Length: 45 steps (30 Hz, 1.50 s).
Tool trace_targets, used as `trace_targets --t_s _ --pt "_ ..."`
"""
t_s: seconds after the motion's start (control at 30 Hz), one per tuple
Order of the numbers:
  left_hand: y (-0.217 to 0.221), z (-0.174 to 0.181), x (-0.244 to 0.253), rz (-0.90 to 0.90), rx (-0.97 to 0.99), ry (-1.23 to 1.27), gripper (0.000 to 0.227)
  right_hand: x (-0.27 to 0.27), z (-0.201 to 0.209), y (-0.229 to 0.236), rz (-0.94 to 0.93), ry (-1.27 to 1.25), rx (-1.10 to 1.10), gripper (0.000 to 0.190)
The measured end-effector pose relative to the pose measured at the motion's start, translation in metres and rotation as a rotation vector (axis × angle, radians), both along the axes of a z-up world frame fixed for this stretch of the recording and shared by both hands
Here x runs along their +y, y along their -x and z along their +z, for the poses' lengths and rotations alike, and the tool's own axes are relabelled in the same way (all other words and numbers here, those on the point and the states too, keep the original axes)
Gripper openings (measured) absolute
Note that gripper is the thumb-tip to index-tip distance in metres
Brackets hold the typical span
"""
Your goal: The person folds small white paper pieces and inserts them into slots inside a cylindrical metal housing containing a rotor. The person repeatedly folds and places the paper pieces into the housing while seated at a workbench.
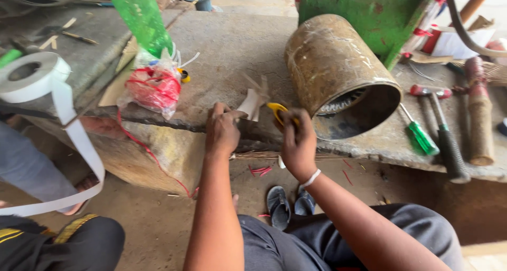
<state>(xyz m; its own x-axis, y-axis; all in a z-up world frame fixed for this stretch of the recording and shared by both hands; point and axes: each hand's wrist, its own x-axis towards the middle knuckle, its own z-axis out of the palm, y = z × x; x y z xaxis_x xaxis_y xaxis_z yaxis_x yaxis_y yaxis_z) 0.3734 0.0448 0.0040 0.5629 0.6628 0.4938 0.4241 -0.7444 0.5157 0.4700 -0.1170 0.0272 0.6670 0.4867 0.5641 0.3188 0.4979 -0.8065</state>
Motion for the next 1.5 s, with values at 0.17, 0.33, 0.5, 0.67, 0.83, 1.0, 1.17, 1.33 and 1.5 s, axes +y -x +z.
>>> trace_targets --t_s 0.17,0.33,0.5,0.67,0.83,1.0,1.17,1.33,1.5 --pt "0.001 -0.006 0.006 -0.067 -0.054 -0.074 0.031 0.05 0.04 0.012 0.106 -0.226 -0.001 0.02" --pt "0.001 -0.004 0.002 -0.007 0.037 -0.156 0.028 0.064 0.053 0.02 -0.164 0.085 -0.435 0.042" --pt "0.001 -0.003 0.002 -0.003 -0.039 -0.035 0.032 0.009 0.007 0.012 -0.214 0.144 -0.593 0.04" --pt "0.001 -0.002 0.001 0.003 0.012 -0.018 0.042 -0.012 -0.008 -0.001 -0.24 0.66 -0.242 0.029" --pt "0.004 0.001 0.002 0.051 -0.041 0.081 0.019 -0.002 0.0 -0.015 -0.074 0.665 -0.373 0.041" --pt "0.01 0.002 0.007 0.019 -0.076 0.052 0.021 0.004 0.002 -0.02 -0.12 0.629 -0.353 0.036" --pt "0.019 0.004 0.014 -0.003 -0.083 0.052 0.024 0.001 0.003 -0.026 -0.105 0.86 -0.467 0.044" --pt "0.029 0.01 0.02 0.001 -0.041 0.141 0.023 -0.001 0.019 -0.022 -0.084 0.948 -0.579 0.058" --pt "0.061 0.031 0.019 0.056 -0.093 0.246 0.021 -0.046 0.038 -0.006 -0.105 1.213 -0.736 0.057"
